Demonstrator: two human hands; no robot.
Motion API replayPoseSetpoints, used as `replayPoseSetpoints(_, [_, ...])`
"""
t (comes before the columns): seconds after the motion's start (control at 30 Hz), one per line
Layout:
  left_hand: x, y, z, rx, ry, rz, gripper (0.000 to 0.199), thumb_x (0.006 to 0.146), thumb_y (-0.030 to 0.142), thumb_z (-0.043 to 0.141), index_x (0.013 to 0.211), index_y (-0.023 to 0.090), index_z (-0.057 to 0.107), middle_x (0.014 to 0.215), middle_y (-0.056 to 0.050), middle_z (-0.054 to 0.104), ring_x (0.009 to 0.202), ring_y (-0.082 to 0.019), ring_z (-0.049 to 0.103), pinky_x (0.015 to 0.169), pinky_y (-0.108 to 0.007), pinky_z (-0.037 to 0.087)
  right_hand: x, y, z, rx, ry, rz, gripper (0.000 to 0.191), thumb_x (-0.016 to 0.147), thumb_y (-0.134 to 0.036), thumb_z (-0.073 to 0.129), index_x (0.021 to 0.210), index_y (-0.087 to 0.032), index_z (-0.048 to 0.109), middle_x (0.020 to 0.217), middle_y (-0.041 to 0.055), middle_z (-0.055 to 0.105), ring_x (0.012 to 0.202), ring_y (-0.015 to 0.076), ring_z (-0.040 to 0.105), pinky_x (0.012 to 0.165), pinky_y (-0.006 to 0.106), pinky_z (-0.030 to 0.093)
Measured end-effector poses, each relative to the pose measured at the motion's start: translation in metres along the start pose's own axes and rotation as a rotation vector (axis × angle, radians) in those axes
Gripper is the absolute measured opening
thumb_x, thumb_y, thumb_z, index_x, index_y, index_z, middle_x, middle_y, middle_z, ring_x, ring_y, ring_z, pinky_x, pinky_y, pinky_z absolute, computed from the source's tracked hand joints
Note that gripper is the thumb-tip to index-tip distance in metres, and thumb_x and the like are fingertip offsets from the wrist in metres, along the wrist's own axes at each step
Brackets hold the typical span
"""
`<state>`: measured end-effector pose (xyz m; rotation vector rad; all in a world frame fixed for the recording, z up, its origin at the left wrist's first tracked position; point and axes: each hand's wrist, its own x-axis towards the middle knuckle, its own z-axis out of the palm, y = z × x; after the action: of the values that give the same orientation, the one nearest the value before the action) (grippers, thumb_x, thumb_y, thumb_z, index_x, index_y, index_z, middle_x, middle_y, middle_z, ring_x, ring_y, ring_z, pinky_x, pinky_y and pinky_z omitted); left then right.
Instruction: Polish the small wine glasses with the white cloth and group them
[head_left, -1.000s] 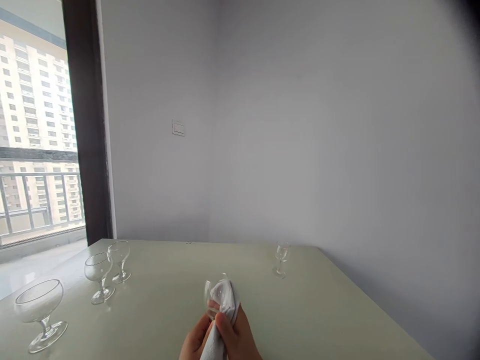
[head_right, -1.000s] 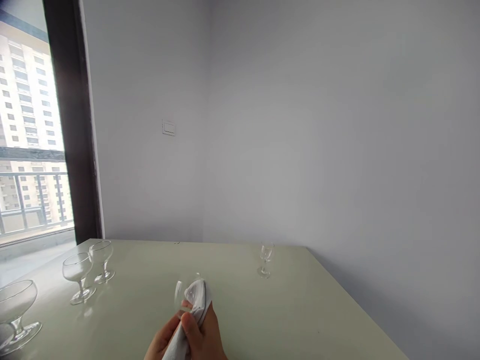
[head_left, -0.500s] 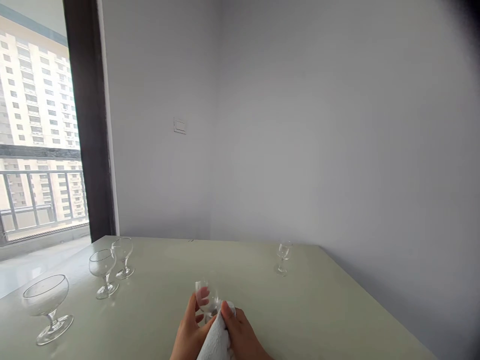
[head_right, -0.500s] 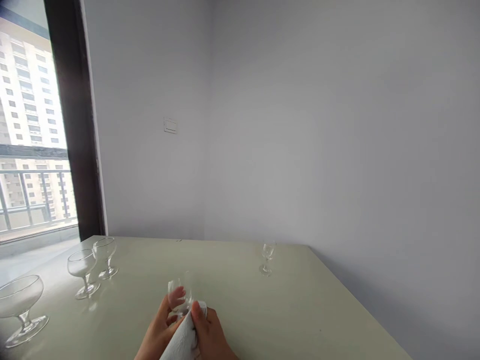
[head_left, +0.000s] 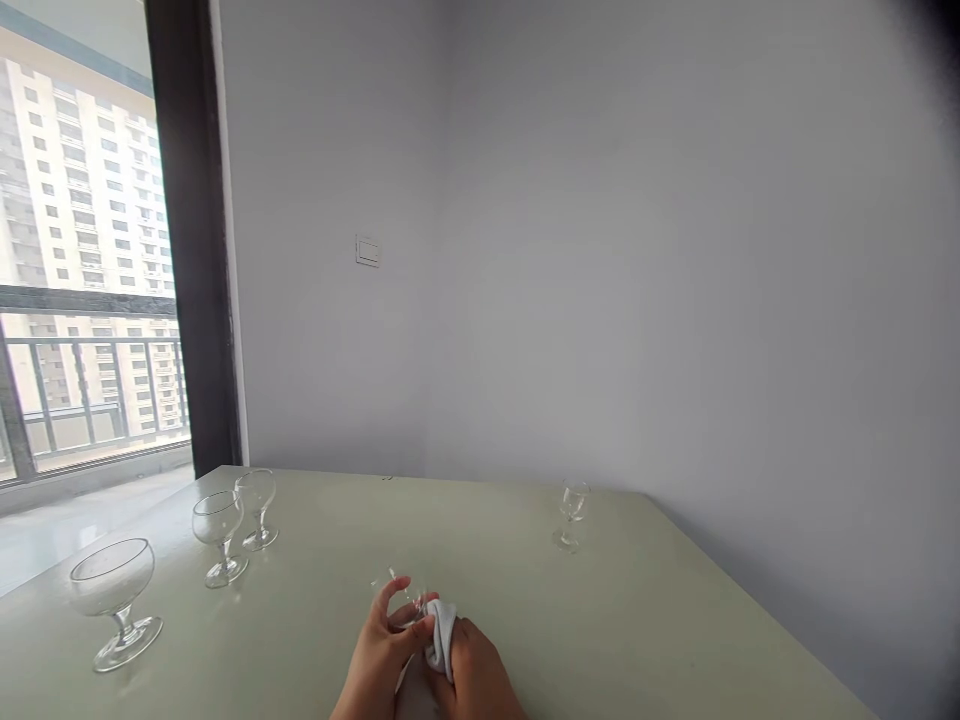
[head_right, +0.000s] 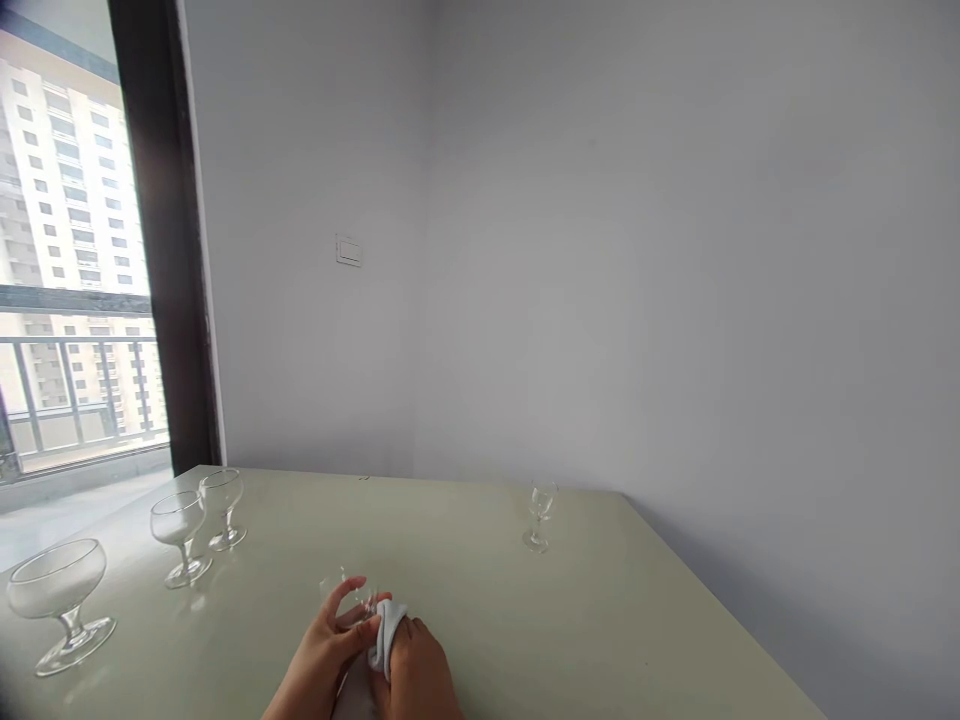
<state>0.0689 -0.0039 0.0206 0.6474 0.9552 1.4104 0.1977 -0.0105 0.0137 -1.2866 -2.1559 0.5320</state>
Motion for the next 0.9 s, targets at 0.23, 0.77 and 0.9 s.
replayPoseSetpoints(0.23, [0.007,0.014,-0.014,0.000,0.135,0.022,0.053,0.065,0.006,0.070,0.107,0.023,0.042,0.083,-0.008,0.070,0.086,-0.020,0.067,0.075,-0.029,0.052,0.009,0.018,0.028,-0.593,0.062,-0.543,0.014,0.073,-0.017,0.060,0.087,-0.018,0.063,0.094,0.0076,0.068,0.076,0.0241,0.059,0.062,0.033,0.044])
replayPoseSetpoints(0.77, [-0.013,0.021,0.003,-0.242,0.040,-0.214,0.049,0.069,0.011,0.071,0.108,0.021,0.044,0.088,-0.009,0.067,0.088,-0.020,0.066,0.075,-0.030,0.053,0.011,0.006,-0.002,-0.148,0.336,-0.576,0.010,0.077,-0.029,0.052,0.078,-0.021,0.057,0.070,0.0013,0.053,0.062,0.0148,0.046,0.057,0.026,0.038])
replayPoseSetpoints(0.9, [-0.018,0.030,0.007,-0.349,-0.056,-0.157,0.048,0.073,0.010,0.067,0.113,0.021,0.043,0.094,-0.009,0.067,0.082,-0.015,0.066,0.075,-0.027,0.053,0.007,-0.001,-0.023,0.398,0.142,-0.376,0.023,0.076,-0.041,0.056,0.084,-0.020,0.057,0.080,0.0021,0.053,0.070,0.0157,0.050,0.063,0.026,0.042])
